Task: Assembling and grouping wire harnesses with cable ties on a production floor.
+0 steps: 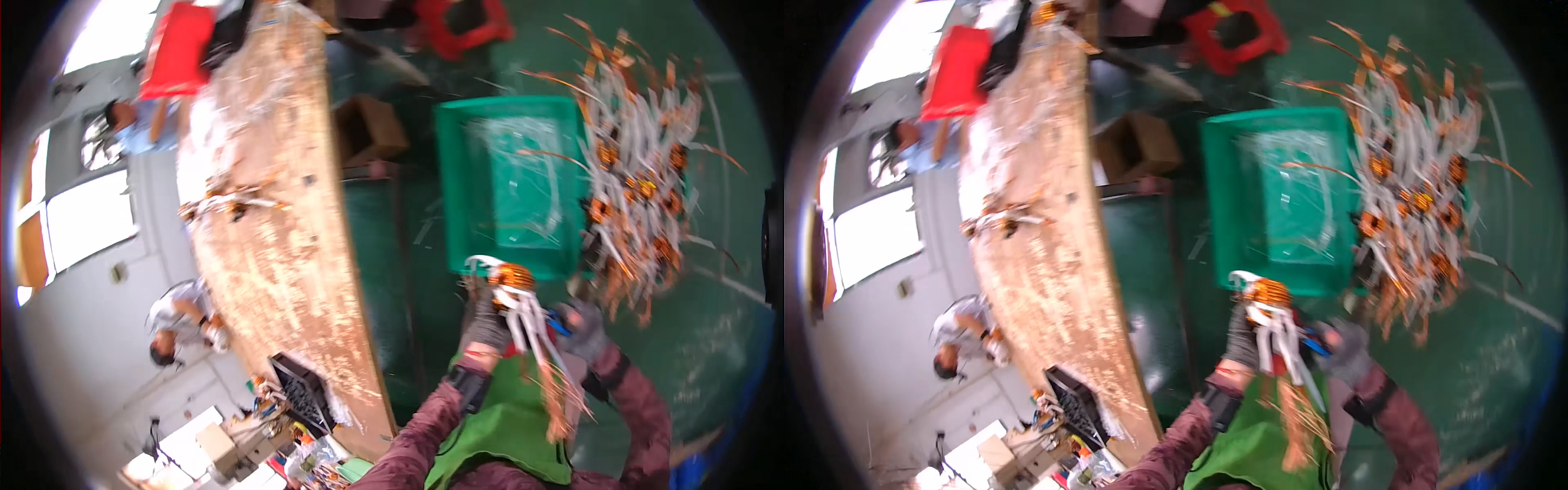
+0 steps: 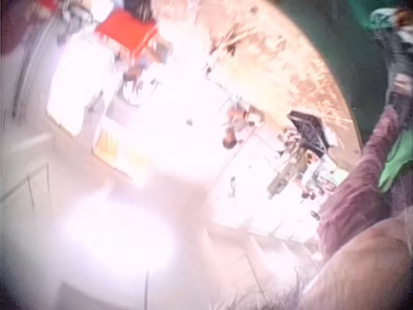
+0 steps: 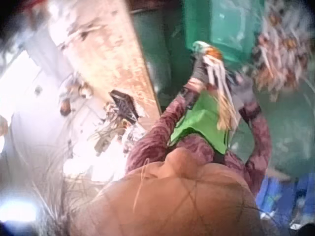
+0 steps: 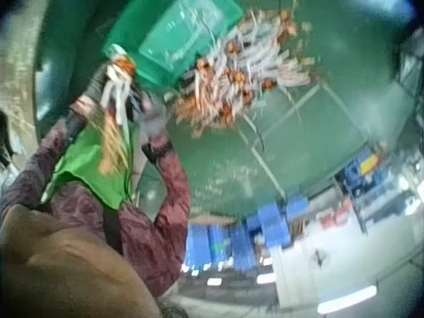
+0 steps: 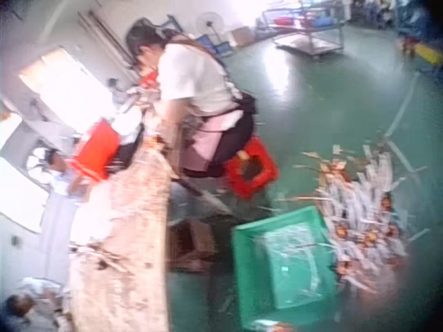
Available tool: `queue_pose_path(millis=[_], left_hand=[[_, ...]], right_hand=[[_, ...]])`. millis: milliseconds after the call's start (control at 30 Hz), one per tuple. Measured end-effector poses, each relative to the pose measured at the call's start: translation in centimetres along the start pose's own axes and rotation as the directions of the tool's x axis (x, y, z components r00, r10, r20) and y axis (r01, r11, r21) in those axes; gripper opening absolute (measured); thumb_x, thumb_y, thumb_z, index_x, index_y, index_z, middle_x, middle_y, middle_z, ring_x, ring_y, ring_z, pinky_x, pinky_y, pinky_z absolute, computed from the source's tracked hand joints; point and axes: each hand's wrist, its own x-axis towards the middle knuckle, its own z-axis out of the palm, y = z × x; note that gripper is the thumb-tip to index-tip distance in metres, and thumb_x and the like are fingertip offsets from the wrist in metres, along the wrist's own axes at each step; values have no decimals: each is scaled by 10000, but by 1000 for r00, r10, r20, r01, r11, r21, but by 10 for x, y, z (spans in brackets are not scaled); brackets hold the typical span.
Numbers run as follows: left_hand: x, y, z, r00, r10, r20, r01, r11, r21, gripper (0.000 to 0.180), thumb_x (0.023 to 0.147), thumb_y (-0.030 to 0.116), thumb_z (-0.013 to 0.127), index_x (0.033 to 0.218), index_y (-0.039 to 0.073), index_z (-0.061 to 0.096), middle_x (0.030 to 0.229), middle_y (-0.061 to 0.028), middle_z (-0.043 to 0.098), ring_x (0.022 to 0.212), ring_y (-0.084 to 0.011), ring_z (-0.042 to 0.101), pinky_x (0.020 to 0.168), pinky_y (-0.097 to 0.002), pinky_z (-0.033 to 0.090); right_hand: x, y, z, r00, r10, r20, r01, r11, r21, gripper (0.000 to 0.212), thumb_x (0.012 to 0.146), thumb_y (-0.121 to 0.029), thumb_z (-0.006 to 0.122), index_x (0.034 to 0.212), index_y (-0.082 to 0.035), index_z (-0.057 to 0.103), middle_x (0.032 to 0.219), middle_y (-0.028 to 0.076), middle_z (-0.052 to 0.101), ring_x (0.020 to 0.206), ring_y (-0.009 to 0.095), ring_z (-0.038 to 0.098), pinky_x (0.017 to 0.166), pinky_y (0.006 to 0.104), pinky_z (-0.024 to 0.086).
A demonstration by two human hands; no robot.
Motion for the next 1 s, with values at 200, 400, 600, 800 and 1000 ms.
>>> queue_pose_path(millis=[200,400,600,800,1000], left_hand=[[-60,68,78,929,299,217,-355,884,304,387,793,65,639,1136,39,461,1102,-87,544,974,-184,565,852,-347,480],[-145,202,74,683,706,189,-700,557,448,476,726,103,647,1166,43,477,1025,-75,565,892,-198,585,793,-347,500],[-89,368,-47,414,907,69,-876,377,300,306,864,215,586,1120,50,552,1053,-68,602,954,-175,579,851,-324,461],[-74,560,-123,531,835,144,-807,447,387,329,920,252,489,1157,26,523,1110,-100,568,1012,-200,536,915,-332,431],[-79,552,-69,157,988,-5,-259,46,965,353,903,241,514,1183,27,497,1138,-104,547,1047,-210,511,924,-334,419]], right_hand=[[-69,25,11,953,302,26,-296,912,285,269,698,-189,621,936,-64,622,809,147,623,715,338,606,630,402,489],[-87,57,45,952,304,44,-307,945,115,301,668,-160,624,953,-63,601,763,153,599,675,327,593,600,405,475],[-95,67,51,918,374,-130,-382,923,-40,312,690,-163,618,991,-90,576,752,168,576,655,320,578,592,408,468],[-67,31,67,838,545,-18,-530,822,209,302,717,-229,617,989,-100,599,839,157,604,761,332,584,689,405,471],[-92,61,80,764,633,126,-645,744,172,417,709,-313,637,1057,-93,573,840,155,609,787,320,604,697,402,473]])
